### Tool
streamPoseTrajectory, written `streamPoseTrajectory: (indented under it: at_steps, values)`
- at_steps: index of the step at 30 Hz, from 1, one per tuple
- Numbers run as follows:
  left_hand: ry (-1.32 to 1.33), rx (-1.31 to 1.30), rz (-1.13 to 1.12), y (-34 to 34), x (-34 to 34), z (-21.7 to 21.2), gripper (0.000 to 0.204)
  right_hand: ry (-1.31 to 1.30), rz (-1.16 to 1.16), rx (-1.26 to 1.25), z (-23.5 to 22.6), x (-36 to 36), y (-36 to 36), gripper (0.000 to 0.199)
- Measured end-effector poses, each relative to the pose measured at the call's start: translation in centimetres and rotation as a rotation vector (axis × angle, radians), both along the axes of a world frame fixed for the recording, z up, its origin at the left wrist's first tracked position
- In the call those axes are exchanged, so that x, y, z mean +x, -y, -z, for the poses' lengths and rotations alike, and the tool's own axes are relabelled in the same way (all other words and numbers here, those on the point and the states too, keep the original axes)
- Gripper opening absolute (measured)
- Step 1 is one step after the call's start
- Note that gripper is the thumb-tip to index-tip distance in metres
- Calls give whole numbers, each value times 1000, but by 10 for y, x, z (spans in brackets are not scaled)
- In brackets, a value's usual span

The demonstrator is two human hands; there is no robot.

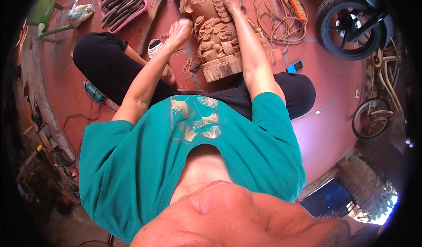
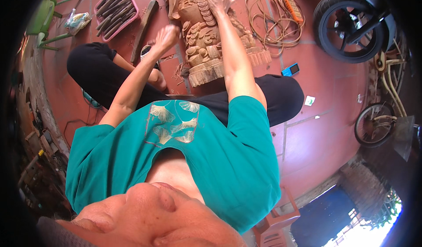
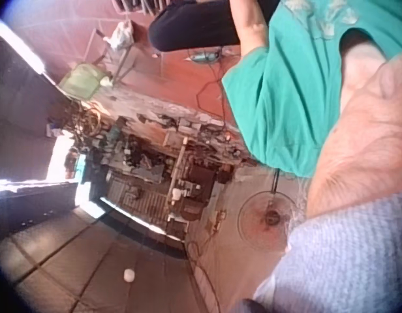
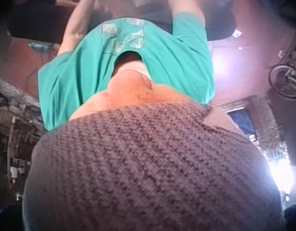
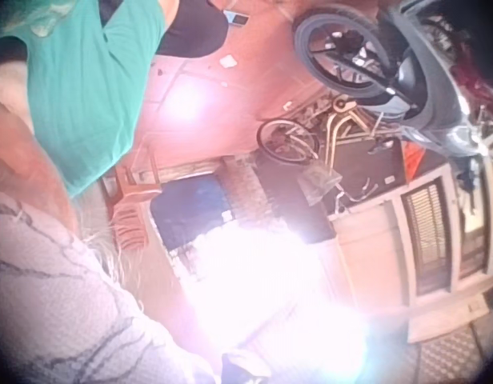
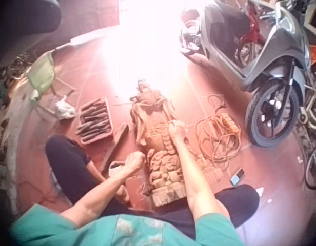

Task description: The person carves a wooden sculpture using a chisel and mallet. They hold the chisel against the wood and strike it with the mallet to shape the details.

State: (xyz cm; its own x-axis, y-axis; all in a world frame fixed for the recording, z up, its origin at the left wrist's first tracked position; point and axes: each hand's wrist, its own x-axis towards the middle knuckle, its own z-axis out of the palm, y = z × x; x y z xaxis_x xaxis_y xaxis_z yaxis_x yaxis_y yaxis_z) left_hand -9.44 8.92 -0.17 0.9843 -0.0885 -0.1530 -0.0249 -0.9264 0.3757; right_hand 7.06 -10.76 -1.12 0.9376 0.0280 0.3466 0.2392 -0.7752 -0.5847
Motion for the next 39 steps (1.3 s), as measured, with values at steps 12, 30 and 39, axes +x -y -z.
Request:
streamPoseTrajectory:
  at_steps: [12,30,39]
  values:
    - [54,-428,-226,-4,-29,-56,17,4,-113,198,-11,-10,25,21]
    - [235,-364,140,51,-67,-53,11,86,-143,95,-1,-36,38,24]
    - [81,-143,169,28,-94,-33,14,106,-93,92,-1,-33,36,23]
